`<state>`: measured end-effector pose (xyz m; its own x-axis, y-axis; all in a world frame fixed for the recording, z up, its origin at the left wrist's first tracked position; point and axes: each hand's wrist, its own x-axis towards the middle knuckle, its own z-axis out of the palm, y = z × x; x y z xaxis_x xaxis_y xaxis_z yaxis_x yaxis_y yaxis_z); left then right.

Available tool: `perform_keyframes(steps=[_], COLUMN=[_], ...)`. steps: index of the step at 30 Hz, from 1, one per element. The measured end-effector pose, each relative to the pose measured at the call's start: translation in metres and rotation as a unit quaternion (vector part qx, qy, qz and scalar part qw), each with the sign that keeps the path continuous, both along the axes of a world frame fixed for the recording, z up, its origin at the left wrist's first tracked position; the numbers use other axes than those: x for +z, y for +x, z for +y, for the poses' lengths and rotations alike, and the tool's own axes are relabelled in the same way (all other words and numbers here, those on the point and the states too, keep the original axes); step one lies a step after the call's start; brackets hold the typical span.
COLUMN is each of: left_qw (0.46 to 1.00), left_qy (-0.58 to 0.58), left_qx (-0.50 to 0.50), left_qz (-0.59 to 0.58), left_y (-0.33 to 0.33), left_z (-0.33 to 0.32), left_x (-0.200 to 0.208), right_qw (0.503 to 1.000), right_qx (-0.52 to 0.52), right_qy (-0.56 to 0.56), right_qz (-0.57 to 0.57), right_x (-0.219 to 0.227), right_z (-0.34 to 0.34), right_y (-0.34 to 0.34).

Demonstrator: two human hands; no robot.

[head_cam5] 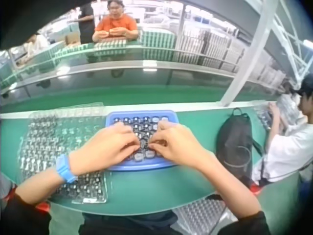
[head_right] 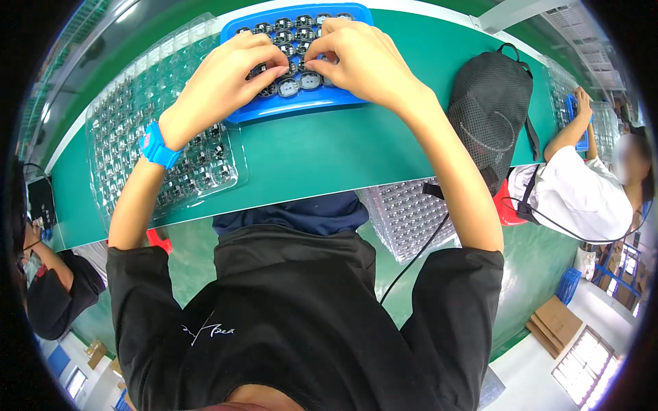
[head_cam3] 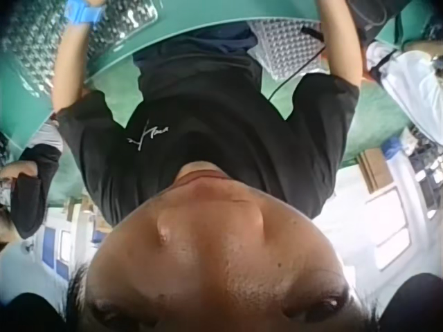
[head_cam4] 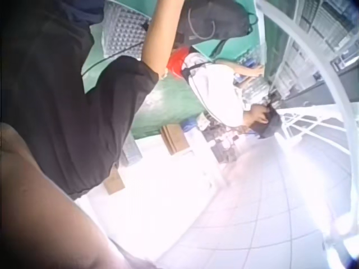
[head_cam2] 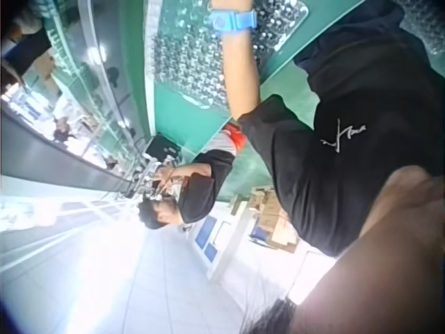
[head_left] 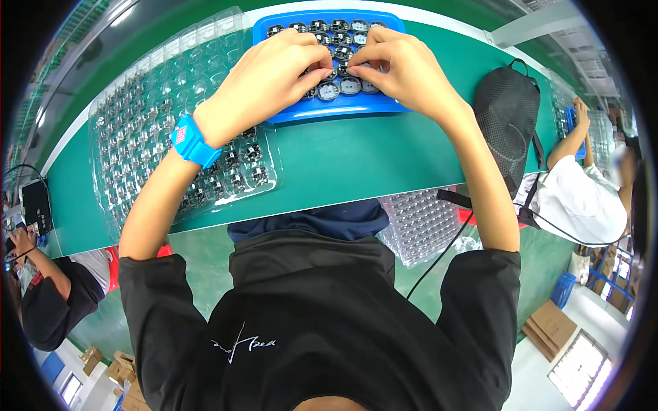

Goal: Transferring small circular electronic components from a bulk tray into a specialized sorting and assembly tray on a production line.

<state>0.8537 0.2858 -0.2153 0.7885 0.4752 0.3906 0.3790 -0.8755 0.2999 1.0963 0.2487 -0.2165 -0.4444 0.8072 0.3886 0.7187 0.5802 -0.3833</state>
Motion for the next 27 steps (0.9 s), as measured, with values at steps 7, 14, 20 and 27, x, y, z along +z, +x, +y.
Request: perform_keyframes(steps=[7, 14, 20, 27], left_qw=[0.998, 0.998, 0.995, 0.995], left_qy=[0.058, 0.047, 0.092, 0.085], left_qx=[0.018, 0.036, 0.043, 0.019], left_qz=[-0.010, 0.002, 0.008, 0.056], left_y=[0.004, 0.005, 0.007, 0.007], left_z=[-0.002, -0.012, -0.015, -0.017], left_x=[-0.004, 0.004, 0.001, 0.013], right_qw=[1.000, 0.998, 0.997, 0.997], right_qx=[0.000, -0.009, -0.011, -0.006], right_qy=[-0.010, -0.056, -0.066, -0.062], right_qz=[-0.016, -0.026, -0.038, -0.053], right_x=[0.006, 0.025, 0.027, 0.030], right_z=[-0.001, -0.010, -0.010, -0.011], right_y=[-0.003, -0.009, -0.011, -0.009])
